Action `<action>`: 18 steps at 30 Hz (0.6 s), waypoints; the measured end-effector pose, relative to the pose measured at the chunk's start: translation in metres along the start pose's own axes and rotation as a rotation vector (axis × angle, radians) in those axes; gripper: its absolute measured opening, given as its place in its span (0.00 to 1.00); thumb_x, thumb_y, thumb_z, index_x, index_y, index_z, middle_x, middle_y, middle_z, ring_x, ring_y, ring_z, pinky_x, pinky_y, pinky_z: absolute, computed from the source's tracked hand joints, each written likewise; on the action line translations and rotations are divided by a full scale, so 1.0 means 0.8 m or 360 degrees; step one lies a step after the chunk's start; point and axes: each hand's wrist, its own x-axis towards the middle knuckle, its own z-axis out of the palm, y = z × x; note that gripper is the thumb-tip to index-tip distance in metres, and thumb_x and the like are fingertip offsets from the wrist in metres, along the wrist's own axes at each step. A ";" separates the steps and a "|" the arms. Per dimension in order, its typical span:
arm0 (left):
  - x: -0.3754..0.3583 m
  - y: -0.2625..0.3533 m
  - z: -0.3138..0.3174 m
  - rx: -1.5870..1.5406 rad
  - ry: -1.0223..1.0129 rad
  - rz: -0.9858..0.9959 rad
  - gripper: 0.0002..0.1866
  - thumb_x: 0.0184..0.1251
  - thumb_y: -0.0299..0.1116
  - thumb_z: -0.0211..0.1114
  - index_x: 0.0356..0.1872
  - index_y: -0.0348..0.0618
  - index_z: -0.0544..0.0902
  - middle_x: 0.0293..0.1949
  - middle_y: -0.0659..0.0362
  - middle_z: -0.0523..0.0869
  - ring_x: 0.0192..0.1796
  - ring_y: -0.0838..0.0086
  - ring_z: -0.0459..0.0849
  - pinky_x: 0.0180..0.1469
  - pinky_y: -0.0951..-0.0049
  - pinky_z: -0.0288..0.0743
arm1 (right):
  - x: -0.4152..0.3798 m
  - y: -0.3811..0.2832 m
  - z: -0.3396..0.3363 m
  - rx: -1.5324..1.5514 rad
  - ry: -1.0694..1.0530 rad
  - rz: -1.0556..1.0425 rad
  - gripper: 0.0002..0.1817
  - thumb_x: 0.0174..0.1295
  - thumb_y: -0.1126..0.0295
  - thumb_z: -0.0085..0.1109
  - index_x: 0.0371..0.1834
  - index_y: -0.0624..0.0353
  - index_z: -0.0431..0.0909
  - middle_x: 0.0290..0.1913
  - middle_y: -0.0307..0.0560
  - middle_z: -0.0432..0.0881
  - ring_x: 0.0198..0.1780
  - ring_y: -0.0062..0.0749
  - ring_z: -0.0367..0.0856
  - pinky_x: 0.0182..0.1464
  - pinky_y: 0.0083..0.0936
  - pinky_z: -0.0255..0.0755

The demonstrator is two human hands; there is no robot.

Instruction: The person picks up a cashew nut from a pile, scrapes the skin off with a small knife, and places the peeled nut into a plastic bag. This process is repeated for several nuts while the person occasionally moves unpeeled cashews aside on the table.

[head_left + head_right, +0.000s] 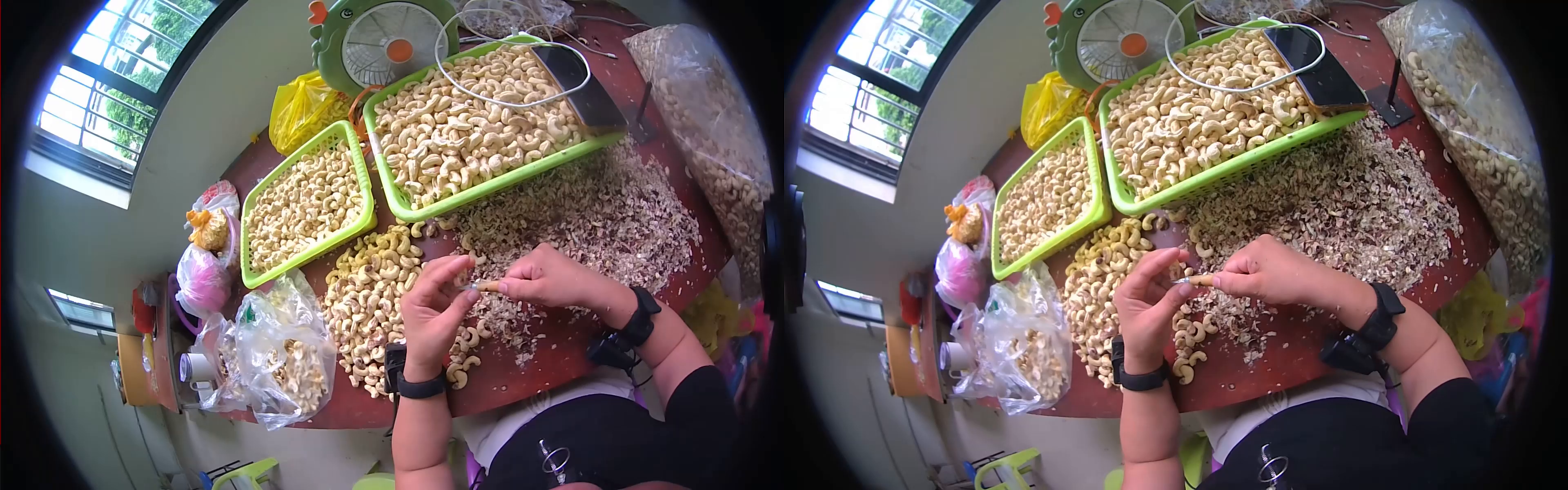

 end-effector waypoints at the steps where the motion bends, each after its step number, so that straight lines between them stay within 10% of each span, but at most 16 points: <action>1: 0.000 0.000 0.001 0.0022 0.0004 0.0001 0.20 0.46 0.14 0.62 0.45 0.33 0.75 0.45 0.57 0.74 0.45 0.78 0.73 0.42 0.83 0.68 | 0.000 0.000 -0.001 0.0010 -0.0016 0.0073 0.21 0.56 0.55 0.52 0.18 0.64 0.73 0.12 0.42 0.67 0.15 0.20 0.63 0.19 0.24 0.59; 18: 0.003 -0.004 0.006 0.0070 0.0181 -0.0341 0.19 0.51 0.17 0.60 0.47 0.30 0.71 0.36 0.55 0.79 0.34 0.78 0.79 0.35 0.80 0.78 | 0.004 0.010 -0.005 -0.0129 0.0071 0.0089 0.18 0.55 0.55 0.53 0.27 0.62 0.78 0.14 0.42 0.71 0.18 0.19 0.65 0.21 0.24 0.62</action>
